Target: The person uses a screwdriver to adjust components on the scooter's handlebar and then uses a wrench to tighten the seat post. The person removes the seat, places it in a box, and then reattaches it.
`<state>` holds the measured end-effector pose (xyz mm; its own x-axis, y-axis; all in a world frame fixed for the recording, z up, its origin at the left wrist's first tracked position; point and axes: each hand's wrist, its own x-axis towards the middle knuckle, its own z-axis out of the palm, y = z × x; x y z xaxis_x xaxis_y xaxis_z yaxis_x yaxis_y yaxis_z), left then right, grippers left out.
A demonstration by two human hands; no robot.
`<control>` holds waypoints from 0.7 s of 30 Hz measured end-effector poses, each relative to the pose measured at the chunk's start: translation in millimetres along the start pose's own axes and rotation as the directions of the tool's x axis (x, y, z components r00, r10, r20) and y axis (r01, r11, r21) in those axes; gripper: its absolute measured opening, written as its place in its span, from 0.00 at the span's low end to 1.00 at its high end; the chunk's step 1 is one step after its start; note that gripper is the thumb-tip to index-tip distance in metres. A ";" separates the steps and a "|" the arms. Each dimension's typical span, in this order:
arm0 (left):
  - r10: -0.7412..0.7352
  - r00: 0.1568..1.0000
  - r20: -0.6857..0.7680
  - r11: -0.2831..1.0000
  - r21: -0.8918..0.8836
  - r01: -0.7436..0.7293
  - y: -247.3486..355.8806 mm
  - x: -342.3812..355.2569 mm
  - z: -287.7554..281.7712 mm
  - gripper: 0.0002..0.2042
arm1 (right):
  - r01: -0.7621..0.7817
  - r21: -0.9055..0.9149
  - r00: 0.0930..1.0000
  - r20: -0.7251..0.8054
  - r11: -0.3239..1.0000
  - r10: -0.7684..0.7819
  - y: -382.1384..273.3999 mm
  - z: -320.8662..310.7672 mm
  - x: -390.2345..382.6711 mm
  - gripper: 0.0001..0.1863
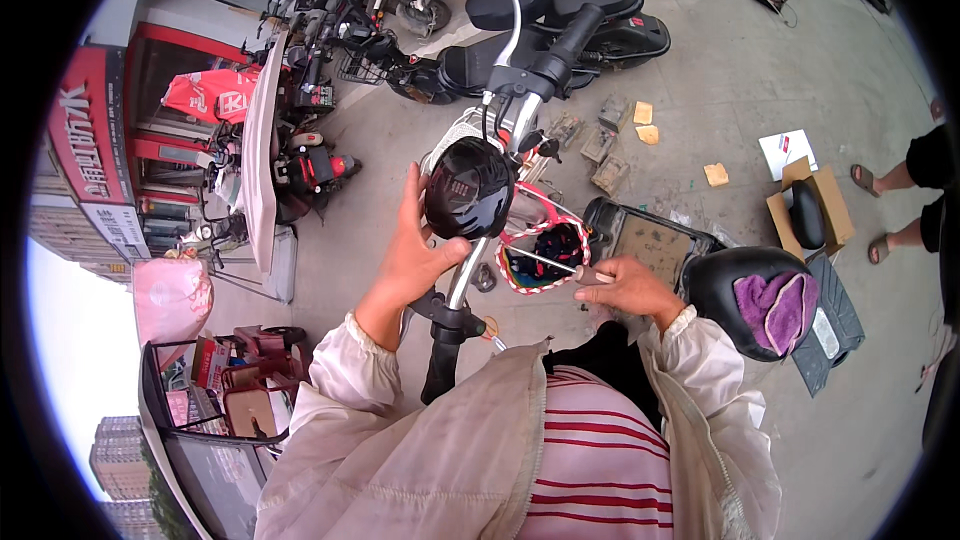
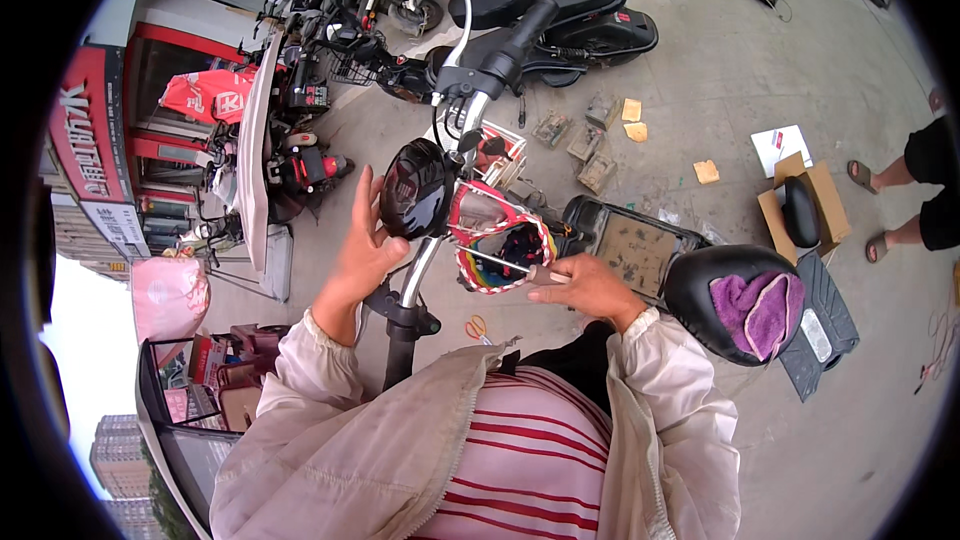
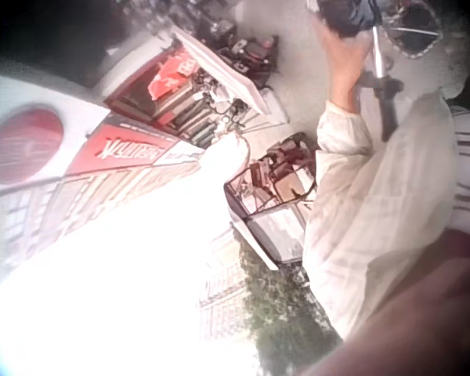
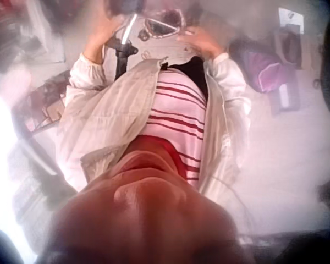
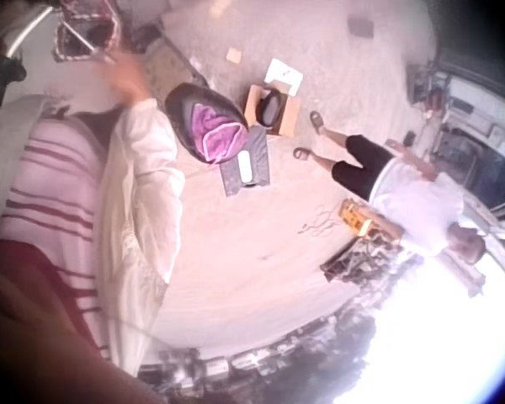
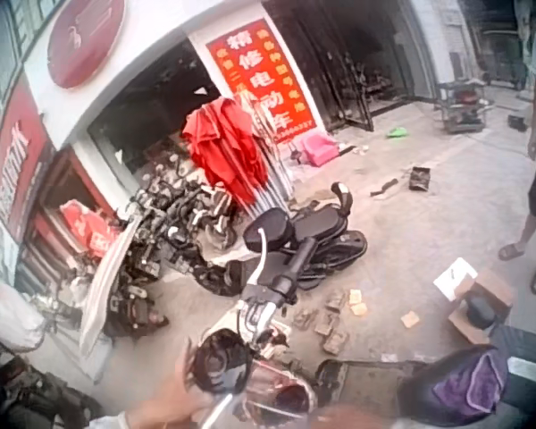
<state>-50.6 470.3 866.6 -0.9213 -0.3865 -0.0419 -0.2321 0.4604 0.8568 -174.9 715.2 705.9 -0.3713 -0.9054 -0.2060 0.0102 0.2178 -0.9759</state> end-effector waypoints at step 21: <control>-0.303 0.949 0.092 0.743 -0.600 0.296 -29.7 82.5 23.8 0.21 | -0.028 0.477 0.889 -0.391 0.879 0.240 -146.5 27.6 41.7 0.18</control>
<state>-127.2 443.8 825.5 -0.8323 -0.4326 -0.3468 -0.2577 -0.2519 0.9328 -166.3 635.6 838.4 -0.6902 -0.6101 -0.3891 0.4618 0.0426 -0.8860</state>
